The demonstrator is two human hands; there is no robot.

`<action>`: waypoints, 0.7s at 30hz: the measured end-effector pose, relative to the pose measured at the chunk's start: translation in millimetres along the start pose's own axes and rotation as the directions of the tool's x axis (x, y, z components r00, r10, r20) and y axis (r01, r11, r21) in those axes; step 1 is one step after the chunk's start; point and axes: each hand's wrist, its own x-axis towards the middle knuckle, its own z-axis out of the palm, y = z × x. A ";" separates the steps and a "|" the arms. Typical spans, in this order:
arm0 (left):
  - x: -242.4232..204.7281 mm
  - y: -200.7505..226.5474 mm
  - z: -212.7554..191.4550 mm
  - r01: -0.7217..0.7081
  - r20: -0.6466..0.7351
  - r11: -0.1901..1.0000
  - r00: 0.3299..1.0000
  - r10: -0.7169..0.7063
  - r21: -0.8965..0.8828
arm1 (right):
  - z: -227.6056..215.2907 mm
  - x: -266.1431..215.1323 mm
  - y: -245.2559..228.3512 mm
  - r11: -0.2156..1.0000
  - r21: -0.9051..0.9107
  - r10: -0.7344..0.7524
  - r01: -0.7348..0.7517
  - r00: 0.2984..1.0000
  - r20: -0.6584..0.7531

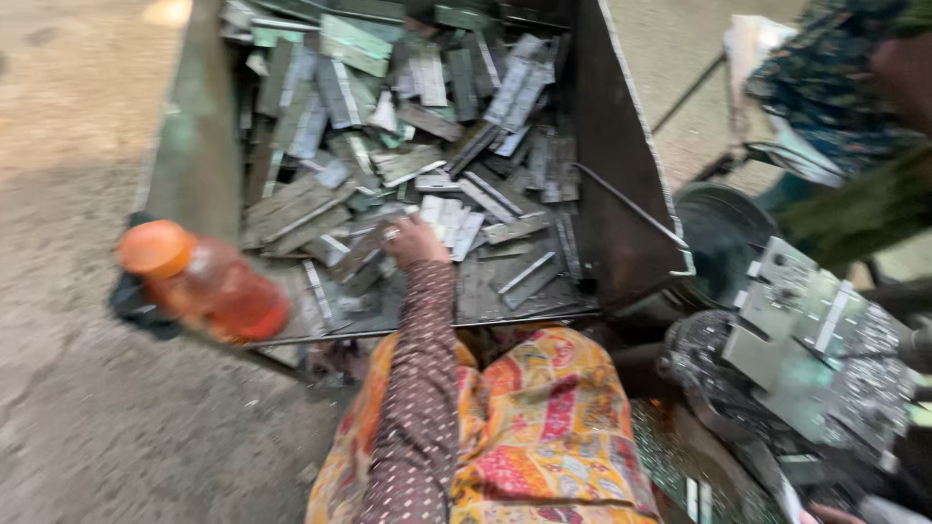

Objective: The person repeatedly picks metal plates from a bin, places them under a drill press, and operates the machine to drill holes. They then return the processed plates to the bin. The task is performed continuously throughout the clip.

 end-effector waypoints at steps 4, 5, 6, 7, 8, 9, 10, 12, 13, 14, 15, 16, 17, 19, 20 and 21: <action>-13.5 -8.5 -2.8 0.085 0.285 0.979 0.958 -0.030 -0.185 | -35.9 -35.8 -1.5 0.999 -0.019 0.051 -0.051 0.999 0.010; -17.5 -14.0 -3.7 0.059 0.240 0.977 0.971 -0.008 -0.207 | -40.8 -41.6 -6.5 0.998 -0.019 0.061 -0.060 0.998 0.034; -24.9 -14.8 -3.7 0.033 0.195 0.973 0.981 0.013 -0.228 | -46.9 -50.7 -9.5 0.997 -0.018 0.070 -0.069 0.996 0.057; -26.4 -15.5 -3.8 0.010 0.164 0.975 0.986 0.027 -0.220 | -45.8 -46.5 -15.5 0.995 -0.057 0.088 -0.086 0.995 0.036; -30.2 -11.7 -3.1 -0.012 0.132 0.977 0.990 0.041 -0.211 | -45.9 -43.1 -19.0 0.990 -0.095 0.105 -0.103 0.994 0.016; -36.1 -6.3 -2.4 -0.021 0.094 0.982 0.995 0.039 -0.189 | -49.6 -49.8 -17.5 0.986 -0.129 0.107 -0.105 0.994 0.008; -44.9 7.5 -0.2 -0.039 0.020 0.974 0.999 0.044 -0.221 | -56.0 -59.4 -12.1 0.993 -0.072 0.097 -0.096 0.995 0.016; -54.2 9.1 4.6 0.072 -0.017 0.903 0.996 -0.087 -0.423 | -49.2 -48.8 -7.5 0.999 0.046 0.023 -0.026 0.997 0.070; -57.0 9.0 6.7 0.173 0.041 0.786 0.982 -0.184 -0.593 | -45.3 -42.0 -3.8 0.998 0.063 0.012 -0.013 1.000 0.012; -58.7 3.0 7.9 0.037 -0.104 0.908 0.991 -0.089 -0.418 | -38.1 -36.2 -0.5 0.997 0.081 0.004 0.000 0.999 -0.045; -60.1 4.5 9.1 -0.093 -0.216 0.972 0.975 0.045 -0.214 | -34.4 -31.2 5.7 0.997 0.082 -0.004 0.009 0.998 -0.061; -60.8 2.9 9.8 -0.099 -0.182 0.972 0.981 0.060 -0.213 | -29.1 -24.1 10.7 0.996 0.082 -0.011 0.018 0.997 -0.077; -62.5 4.0 10.8 -0.115 -0.145 0.969 0.986 0.084 -0.217 | -24.5 -22.5 16.4 0.998 0.062 -0.013 0.018 0.996 -0.088; -65.1 7.6 13.1 -0.131 -0.081 0.969 0.990 0.116 -0.210 | -17.2 -18.6 25.0 1.000 0.025 -0.012 0.015 0.993 -0.116; -63.0 8.2 13.9 -0.131 -0.053 0.971 0.991 0.123 -0.197 | -13.4 -13.2 25.9 0.999 0.027 -0.038 0.041 0.994 -0.100; -61.0 8.3 16.7 -0.133 -0.023 0.973 0.991 0.131 -0.187 | -9.6 -8.0 25.2 0.999 0.028 -0.034 0.036 0.996 -0.084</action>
